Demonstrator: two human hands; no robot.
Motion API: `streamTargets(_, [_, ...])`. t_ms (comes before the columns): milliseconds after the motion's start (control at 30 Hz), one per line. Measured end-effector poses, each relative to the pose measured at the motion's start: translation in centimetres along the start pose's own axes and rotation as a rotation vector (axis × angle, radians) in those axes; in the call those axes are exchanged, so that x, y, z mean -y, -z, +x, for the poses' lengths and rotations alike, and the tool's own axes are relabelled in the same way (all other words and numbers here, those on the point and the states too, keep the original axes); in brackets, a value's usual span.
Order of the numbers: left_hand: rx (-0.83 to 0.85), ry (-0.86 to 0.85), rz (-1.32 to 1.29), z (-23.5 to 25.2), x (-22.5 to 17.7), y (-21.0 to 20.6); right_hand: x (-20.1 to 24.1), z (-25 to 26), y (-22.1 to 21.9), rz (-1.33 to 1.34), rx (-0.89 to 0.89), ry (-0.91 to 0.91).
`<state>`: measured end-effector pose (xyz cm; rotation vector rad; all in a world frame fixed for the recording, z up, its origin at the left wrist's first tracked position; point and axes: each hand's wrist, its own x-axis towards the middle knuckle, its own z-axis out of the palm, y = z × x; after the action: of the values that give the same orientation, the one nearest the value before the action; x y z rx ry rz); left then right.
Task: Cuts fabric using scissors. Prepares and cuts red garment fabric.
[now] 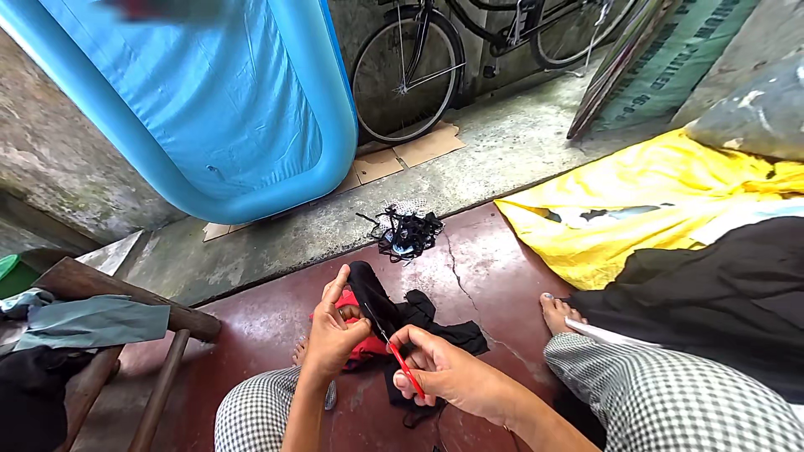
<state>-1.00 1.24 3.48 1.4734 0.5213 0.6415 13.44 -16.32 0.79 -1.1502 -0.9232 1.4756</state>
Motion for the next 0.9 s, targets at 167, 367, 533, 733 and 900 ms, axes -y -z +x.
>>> streamTargets(167, [0.008, -0.034, 0.004, 0.0, 0.0, 0.2, 0.0, 0.1, -0.2, 0.088, 0.04, 0.026])
streamTargets(367, [0.074, -0.072, 0.04, -0.3, 0.0, 0.0, 0.0, 0.3, 0.0, 0.111, 0.046, 0.039])
streamTargets(533, [0.083, -0.09, 0.041, -0.4, -0.2, 0.1, 0.3, 0.3, 0.1, 0.103, 0.023, 0.063])
streamTargets(733, [0.188, -0.117, 0.006, -0.7, -0.2, -0.2, 0.7, 0.3, 0.9, 0.084, 0.053, 0.05])
streamTargets(900, [0.166, -0.13, 0.011, -0.6, 0.0, -0.2, 1.0, 0.2, 0.5, 0.121, 0.005, 0.075])
